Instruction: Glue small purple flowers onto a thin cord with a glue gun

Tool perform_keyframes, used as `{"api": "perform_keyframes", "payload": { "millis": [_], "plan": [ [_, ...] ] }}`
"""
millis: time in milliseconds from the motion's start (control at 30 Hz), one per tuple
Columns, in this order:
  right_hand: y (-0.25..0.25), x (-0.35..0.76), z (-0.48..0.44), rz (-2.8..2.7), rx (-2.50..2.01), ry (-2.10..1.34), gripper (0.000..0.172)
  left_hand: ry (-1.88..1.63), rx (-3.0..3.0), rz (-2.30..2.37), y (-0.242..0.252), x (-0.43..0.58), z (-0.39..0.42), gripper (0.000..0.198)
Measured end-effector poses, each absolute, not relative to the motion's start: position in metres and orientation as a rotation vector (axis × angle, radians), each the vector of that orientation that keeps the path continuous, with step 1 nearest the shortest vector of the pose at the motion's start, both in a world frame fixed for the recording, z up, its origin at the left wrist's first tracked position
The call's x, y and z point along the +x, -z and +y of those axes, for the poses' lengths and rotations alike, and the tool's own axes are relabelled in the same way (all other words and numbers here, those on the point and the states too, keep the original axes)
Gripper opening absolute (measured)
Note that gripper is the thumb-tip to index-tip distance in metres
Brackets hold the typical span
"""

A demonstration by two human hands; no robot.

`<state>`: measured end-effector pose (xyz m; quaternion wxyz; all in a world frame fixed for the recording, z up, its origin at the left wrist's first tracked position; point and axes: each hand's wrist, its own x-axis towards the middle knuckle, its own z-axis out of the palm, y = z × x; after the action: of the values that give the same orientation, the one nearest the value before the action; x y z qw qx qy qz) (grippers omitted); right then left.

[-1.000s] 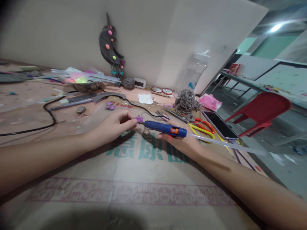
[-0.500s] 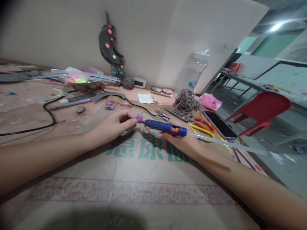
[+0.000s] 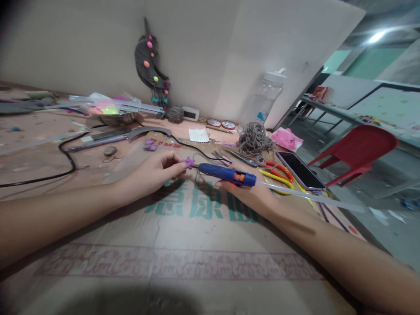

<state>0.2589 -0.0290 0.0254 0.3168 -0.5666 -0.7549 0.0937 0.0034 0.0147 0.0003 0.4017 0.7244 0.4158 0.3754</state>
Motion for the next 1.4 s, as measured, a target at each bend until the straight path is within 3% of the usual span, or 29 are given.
{"api": "perform_keyframes", "payload": {
  "millis": [1400],
  "plan": [
    [-0.033,0.248,-0.035,-1.861,-1.539,-0.403,0.024,-0.909,1.86,1.053,-0.005,0.004,0.009,0.02]
  ]
}}
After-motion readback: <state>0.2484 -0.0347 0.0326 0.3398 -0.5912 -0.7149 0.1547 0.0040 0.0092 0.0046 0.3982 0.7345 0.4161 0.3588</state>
